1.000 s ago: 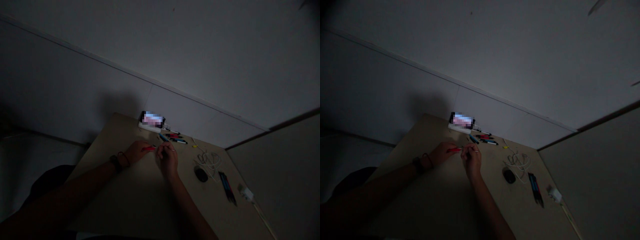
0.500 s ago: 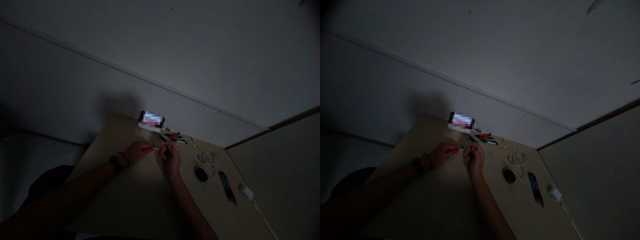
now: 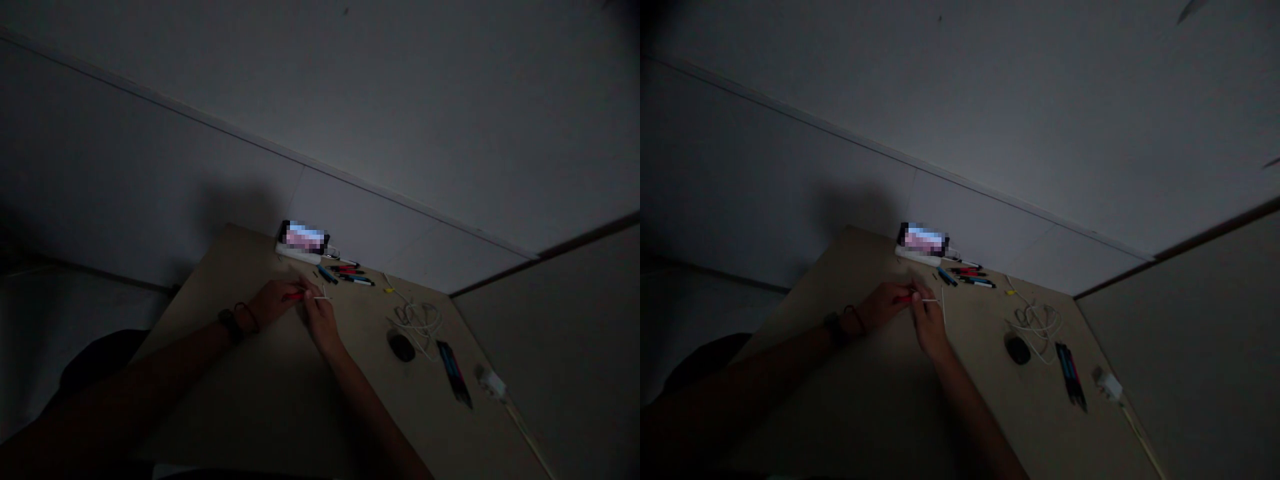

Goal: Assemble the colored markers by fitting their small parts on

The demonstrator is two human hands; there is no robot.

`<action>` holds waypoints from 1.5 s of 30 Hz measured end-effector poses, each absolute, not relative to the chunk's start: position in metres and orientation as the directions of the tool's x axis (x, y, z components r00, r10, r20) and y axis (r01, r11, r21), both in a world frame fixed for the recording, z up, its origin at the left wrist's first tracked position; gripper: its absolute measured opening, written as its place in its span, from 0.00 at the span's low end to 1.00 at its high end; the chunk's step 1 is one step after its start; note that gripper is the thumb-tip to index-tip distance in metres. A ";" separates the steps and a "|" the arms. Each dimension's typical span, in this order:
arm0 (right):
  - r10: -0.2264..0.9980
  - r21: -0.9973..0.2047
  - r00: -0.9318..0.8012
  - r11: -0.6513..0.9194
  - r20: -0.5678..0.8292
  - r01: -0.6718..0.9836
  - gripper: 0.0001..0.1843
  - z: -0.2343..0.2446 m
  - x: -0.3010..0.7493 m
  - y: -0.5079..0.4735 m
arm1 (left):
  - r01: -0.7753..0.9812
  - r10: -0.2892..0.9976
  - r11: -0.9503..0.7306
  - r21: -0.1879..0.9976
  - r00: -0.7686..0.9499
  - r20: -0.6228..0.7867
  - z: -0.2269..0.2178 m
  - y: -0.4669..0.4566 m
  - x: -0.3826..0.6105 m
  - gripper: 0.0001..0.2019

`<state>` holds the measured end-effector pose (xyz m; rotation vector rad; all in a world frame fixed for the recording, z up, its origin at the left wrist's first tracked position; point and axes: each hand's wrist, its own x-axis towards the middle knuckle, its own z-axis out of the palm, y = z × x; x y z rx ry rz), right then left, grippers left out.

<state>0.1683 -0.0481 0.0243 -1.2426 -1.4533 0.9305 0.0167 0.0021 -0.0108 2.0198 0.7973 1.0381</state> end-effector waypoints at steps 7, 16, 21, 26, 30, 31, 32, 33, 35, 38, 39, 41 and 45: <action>0.952 -0.921 0.132 0.222 0.275 0.320 0.23 0.033 0.173 -0.048 | 0.284 0.826 -0.500 0.818 0.438 0.353 -0.013 0.005 0.016 0.13; 0.929 -0.894 0.102 0.305 0.355 0.329 0.13 0.043 0.175 -0.051 | 0.308 0.819 -0.501 0.809 0.472 0.327 -0.004 0.001 0.015 0.15; 0.913 -0.864 0.066 0.356 0.403 0.357 0.11 0.042 0.175 -0.051 | 0.335 0.823 -0.503 0.796 0.468 0.323 -0.006 0.002 0.016 0.18; 0.898 -0.838 0.050 0.385 0.436 0.386 0.11 0.038 0.177 -0.051 | 0.332 0.810 -0.525 0.784 0.479 0.339 -0.006 0.000 0.016 0.17; 0.894 -0.822 0.047 0.389 0.446 0.416 0.12 0.037 0.178 -0.051 | 0.337 0.797 -0.546 0.767 0.491 0.352 -0.005 -0.002 0.016 0.18; 0.894 -0.818 0.044 0.388 0.447 0.423 0.13 0.037 0.178 -0.051 | 0.345 0.798 -0.546 0.763 0.491 0.349 -0.005 -0.002 0.016 0.18; 0.894 -0.816 0.043 0.386 0.446 0.430 0.13 0.037 0.178 -0.051 | 0.350 0.801 -0.544 0.762 0.488 0.347 -0.005 -0.002 0.016 0.18; 0.895 -0.815 0.042 0.384 0.444 0.435 0.14 0.037 0.178 -0.052 | 0.350 0.803 -0.540 0.765 0.486 0.345 -0.004 -0.002 0.016 0.18; 0.896 -0.810 0.041 0.378 0.441 0.447 0.15 0.038 0.178 -0.052 | 0.336 0.804 -0.533 0.776 0.486 0.343 -0.003 -0.002 0.016 0.16; 0.890 -0.790 0.023 0.392 0.456 0.472 0.16 0.039 0.178 -0.053 | 0.309 0.794 -0.537 0.785 0.500 0.347 -0.002 -0.001 0.016 0.15; 0.887 -0.782 0.016 0.399 0.462 0.479 0.16 0.039 0.178 -0.054 | 0.304 0.789 -0.541 0.784 0.505 0.349 -0.002 -0.001 0.016 0.14; 0.885 -0.777 0.006 0.405 0.465 0.483 0.16 0.040 0.178 -0.054 | 0.300 0.788 -0.545 0.783 0.503 0.355 -0.003 0.000 0.016 0.14; 0.902 -0.815 0.006 0.388 0.432 0.430 0.16 0.040 0.178 -0.052 | 0.304 0.796 -0.541 0.784 0.486 0.361 -0.008 0.001 0.016 0.14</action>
